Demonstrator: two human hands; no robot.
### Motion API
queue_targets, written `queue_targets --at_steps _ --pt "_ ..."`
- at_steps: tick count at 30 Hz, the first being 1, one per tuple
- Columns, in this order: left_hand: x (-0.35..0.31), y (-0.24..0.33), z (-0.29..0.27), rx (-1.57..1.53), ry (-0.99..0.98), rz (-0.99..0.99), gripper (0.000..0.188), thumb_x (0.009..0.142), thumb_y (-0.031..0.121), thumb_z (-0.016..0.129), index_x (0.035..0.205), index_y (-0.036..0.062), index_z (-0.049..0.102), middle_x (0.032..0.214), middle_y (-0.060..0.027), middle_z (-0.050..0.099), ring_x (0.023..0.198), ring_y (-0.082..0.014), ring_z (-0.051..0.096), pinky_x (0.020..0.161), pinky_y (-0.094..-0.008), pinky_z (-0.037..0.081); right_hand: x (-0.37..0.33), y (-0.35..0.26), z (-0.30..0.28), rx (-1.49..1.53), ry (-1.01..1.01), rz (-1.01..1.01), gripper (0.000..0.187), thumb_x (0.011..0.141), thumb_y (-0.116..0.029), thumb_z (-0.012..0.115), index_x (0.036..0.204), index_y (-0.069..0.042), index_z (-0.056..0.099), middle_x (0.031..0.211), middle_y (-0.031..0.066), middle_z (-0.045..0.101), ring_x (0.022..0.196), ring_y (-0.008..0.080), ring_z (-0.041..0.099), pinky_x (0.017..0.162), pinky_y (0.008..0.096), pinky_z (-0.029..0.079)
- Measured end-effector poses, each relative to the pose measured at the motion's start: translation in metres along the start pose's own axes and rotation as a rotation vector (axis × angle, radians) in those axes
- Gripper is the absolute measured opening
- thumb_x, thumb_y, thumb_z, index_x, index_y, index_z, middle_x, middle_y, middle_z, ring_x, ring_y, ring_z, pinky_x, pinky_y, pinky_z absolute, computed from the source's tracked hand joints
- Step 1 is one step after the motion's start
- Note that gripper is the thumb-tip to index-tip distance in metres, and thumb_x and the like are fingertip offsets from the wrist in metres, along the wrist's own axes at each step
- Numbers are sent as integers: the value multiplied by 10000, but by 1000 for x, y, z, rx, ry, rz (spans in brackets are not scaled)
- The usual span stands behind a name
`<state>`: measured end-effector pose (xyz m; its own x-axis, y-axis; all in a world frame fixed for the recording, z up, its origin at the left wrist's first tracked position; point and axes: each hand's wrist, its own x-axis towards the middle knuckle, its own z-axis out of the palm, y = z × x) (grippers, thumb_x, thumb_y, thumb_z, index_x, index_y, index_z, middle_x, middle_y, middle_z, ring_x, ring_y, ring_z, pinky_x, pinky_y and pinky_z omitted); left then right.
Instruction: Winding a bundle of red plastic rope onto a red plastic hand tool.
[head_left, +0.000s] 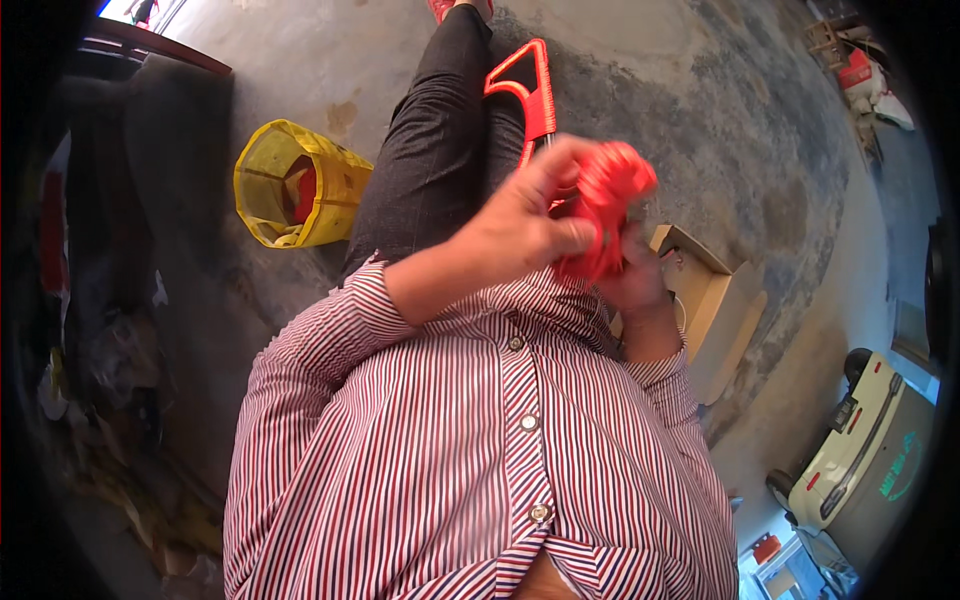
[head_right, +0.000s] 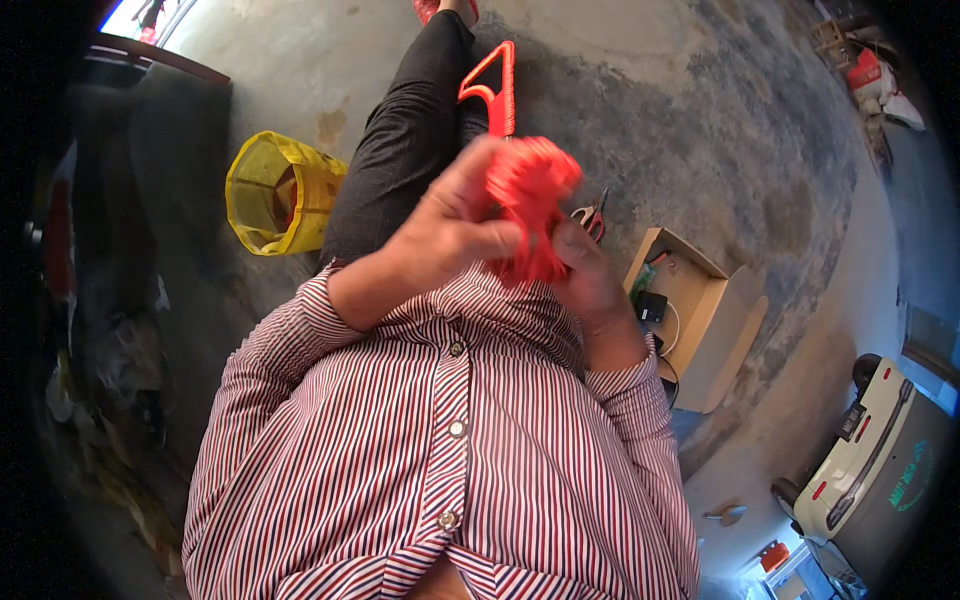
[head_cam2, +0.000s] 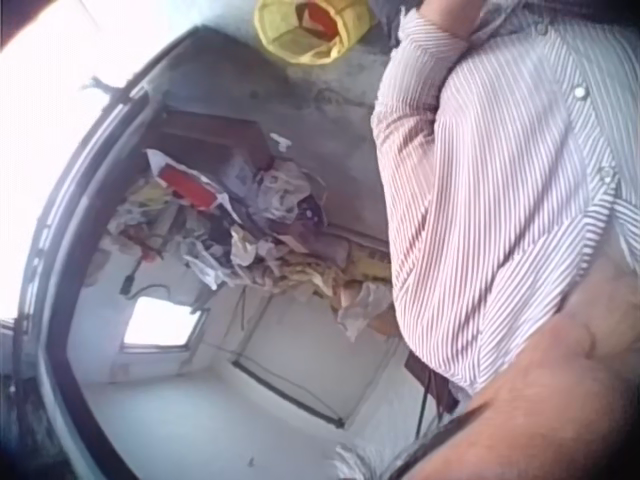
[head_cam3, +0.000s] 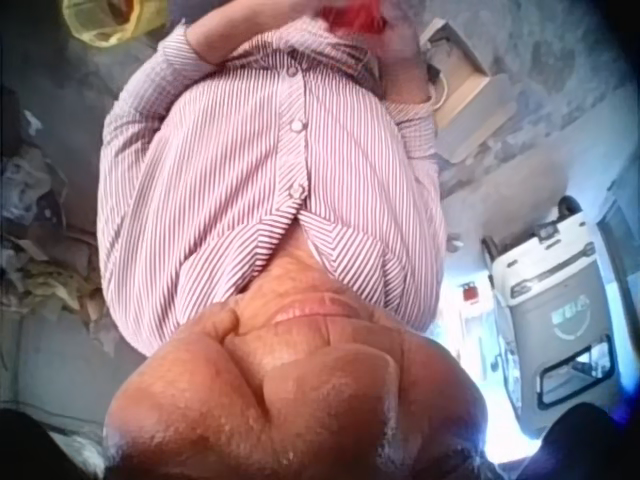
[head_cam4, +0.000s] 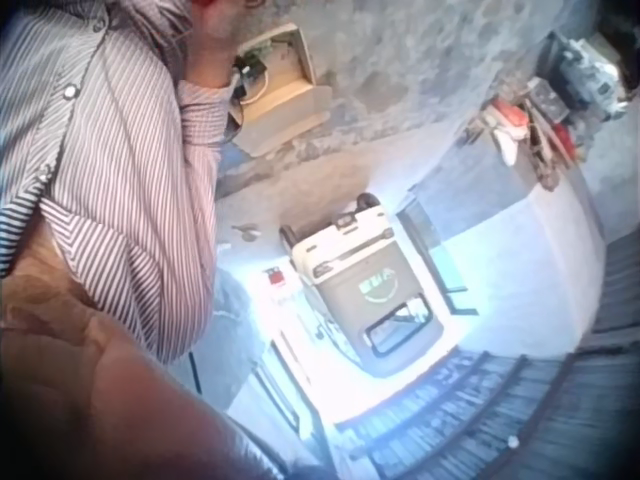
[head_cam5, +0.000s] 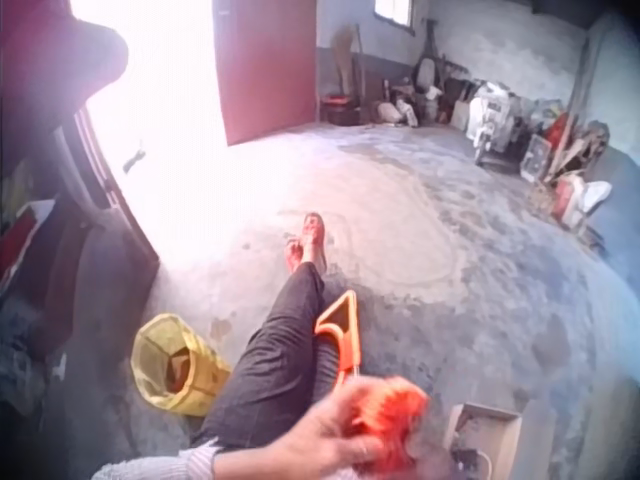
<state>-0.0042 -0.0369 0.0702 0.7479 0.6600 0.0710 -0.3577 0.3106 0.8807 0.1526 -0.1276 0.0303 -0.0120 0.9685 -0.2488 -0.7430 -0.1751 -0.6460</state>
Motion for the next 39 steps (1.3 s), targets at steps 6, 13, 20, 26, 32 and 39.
queue_targets --at_steps 6,13,20,26,32,39 --pt "20 26 -81 842 161 522 525 717 -160 585 1180 84 626 1130 -105 592 1086 -230 586 953 -360 468 47 -53 -72 -5 -338 -46 331 964 -229 581 1129 55 624 1006 74 622 742 90 520 668 214 479" --pt "11 -16 -64 1525 -148 -182 407 648 74 701 1050 75 639 1053 -118 604 950 -332 627 805 -415 517 73 -13 -33 -1405 -140 -66 454 687 -179 776 1091 -11 656 1071 109 603 1000 233 609 882 345 490" --pt "16 -38 -71 956 380 -11 397 721 108 718 1096 42 607 1151 -129 555 1088 -275 576 889 -395 478 66 -38 -43 -1291 10 -443 414 679 -190 792 1010 2 632 1226 140 596 1102 267 590 983 366 443" --pt "32 -65 -69 72 430 -577 675 709 7 623 1346 1 402 1088 -114 553 1084 -218 540 919 -335 435 30 -91 -32 -321 17 -416 400 818 -205 669 1153 -21 551 1228 181 566 1075 285 584 1039 444 409" --pt "20 -69 -59 -15 392 -485 769 690 -30 584 1411 1 319 1003 -50 528 956 -173 536 931 -286 412 11 -153 -37 88 -364 -509 372 868 -227 629 1163 -20 534 1136 143 591 887 245 569 930 464 463" --pt "19 -67 -55 18 377 -528 793 705 -29 599 1434 16 290 1048 -61 532 993 -172 538 935 -290 419 23 -57 -8 -607 74 -234 255 879 -219 648 1033 -19 612 1219 151 605 868 154 617 829 304 479"
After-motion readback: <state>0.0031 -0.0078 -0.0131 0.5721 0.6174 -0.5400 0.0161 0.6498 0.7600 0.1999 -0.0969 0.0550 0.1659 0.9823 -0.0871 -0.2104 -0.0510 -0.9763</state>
